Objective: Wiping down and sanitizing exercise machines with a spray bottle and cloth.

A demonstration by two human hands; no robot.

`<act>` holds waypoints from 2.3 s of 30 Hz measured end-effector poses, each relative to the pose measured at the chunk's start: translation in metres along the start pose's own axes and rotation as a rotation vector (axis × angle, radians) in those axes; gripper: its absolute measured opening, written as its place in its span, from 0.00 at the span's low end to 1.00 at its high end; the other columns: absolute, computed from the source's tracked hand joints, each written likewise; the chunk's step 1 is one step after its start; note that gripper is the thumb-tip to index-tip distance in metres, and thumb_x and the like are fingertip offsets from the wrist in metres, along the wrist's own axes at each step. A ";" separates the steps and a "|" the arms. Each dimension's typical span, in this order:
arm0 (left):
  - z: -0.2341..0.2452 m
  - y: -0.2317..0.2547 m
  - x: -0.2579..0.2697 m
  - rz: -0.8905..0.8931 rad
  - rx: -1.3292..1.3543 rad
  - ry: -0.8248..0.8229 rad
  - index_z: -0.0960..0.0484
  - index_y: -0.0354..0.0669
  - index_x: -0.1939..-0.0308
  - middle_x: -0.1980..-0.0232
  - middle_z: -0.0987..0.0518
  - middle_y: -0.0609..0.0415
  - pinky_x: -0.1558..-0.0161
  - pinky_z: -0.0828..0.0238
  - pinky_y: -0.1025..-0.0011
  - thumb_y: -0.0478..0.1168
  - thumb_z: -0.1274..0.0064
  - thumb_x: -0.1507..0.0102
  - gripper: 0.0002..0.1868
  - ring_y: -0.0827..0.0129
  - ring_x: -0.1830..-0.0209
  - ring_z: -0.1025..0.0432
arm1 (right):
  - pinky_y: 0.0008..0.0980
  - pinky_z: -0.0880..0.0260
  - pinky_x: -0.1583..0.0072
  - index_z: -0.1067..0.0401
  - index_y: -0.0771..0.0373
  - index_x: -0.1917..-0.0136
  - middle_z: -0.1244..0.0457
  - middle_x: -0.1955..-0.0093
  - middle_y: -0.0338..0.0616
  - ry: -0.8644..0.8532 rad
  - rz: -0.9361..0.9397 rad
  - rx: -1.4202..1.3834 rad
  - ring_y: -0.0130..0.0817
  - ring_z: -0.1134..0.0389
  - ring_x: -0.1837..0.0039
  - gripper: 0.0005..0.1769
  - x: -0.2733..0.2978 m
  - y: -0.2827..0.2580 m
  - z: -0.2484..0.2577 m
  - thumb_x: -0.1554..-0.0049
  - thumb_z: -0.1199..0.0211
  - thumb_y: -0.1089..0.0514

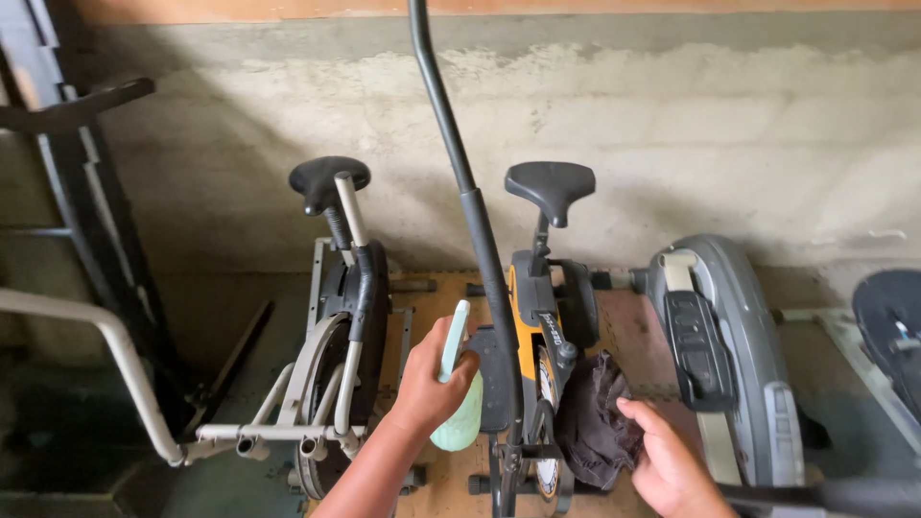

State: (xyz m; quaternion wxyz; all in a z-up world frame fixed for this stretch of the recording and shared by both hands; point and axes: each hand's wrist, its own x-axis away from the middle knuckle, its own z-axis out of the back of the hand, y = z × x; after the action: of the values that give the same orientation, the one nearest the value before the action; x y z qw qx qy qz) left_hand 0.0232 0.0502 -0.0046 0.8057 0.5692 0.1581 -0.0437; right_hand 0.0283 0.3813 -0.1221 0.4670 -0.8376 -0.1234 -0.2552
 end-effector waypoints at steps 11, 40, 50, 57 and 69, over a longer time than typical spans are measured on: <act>0.013 0.050 0.010 0.144 -0.098 0.072 0.22 0.41 0.56 0.64 0.18 0.44 0.55 0.25 0.66 0.33 0.48 0.44 0.13 0.56 0.62 0.21 | 0.51 0.32 0.37 0.27 0.64 0.42 0.29 0.45 0.49 -0.039 -0.262 0.059 0.45 0.30 0.40 0.19 -0.057 0.005 0.001 0.44 0.40 0.54; 0.094 -0.013 -0.092 -0.123 -0.123 -0.076 0.24 0.40 0.41 0.51 0.19 0.43 0.49 0.27 0.65 0.34 0.44 0.44 0.25 0.51 0.52 0.23 | 0.34 0.32 0.39 0.29 0.64 0.42 0.35 0.46 0.45 -0.034 0.777 0.597 0.35 0.33 0.43 0.17 -0.029 -0.007 -0.122 0.45 0.44 0.68; 0.113 -0.043 -0.102 -0.092 -0.078 -0.227 0.25 0.39 0.41 0.53 0.20 0.41 0.49 0.27 0.63 0.33 0.46 0.44 0.25 0.47 0.53 0.24 | 0.43 0.38 0.27 0.38 0.62 0.38 0.46 0.26 0.57 0.095 1.506 1.085 0.54 0.39 0.29 0.18 -0.071 -0.038 -0.317 0.36 0.34 0.60; 0.117 -0.055 -0.111 -0.080 0.014 -0.323 0.25 0.38 0.39 0.52 0.21 0.41 0.47 0.27 0.64 0.33 0.46 0.43 0.26 0.48 0.53 0.23 | 0.54 0.29 0.39 0.39 0.57 0.34 0.47 0.28 0.71 0.284 1.598 1.409 0.70 0.35 0.35 0.26 -0.100 0.009 -0.272 0.40 0.28 0.58; 0.106 -0.072 -0.116 -0.024 -0.018 -0.489 0.27 0.39 0.39 0.53 0.22 0.38 0.47 0.28 0.60 0.33 0.47 0.45 0.29 0.41 0.52 0.26 | 0.53 0.33 0.38 0.41 0.57 0.37 0.48 0.29 0.69 0.135 1.307 1.290 0.68 0.38 0.35 0.29 -0.071 0.102 -0.152 0.47 0.30 0.64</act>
State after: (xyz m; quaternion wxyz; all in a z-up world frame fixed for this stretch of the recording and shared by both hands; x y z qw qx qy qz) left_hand -0.0830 -0.0862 -0.0022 0.8245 0.5325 -0.0347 -0.1884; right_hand -0.0332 0.2008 -0.1687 0.9012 -0.3012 0.2836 0.1296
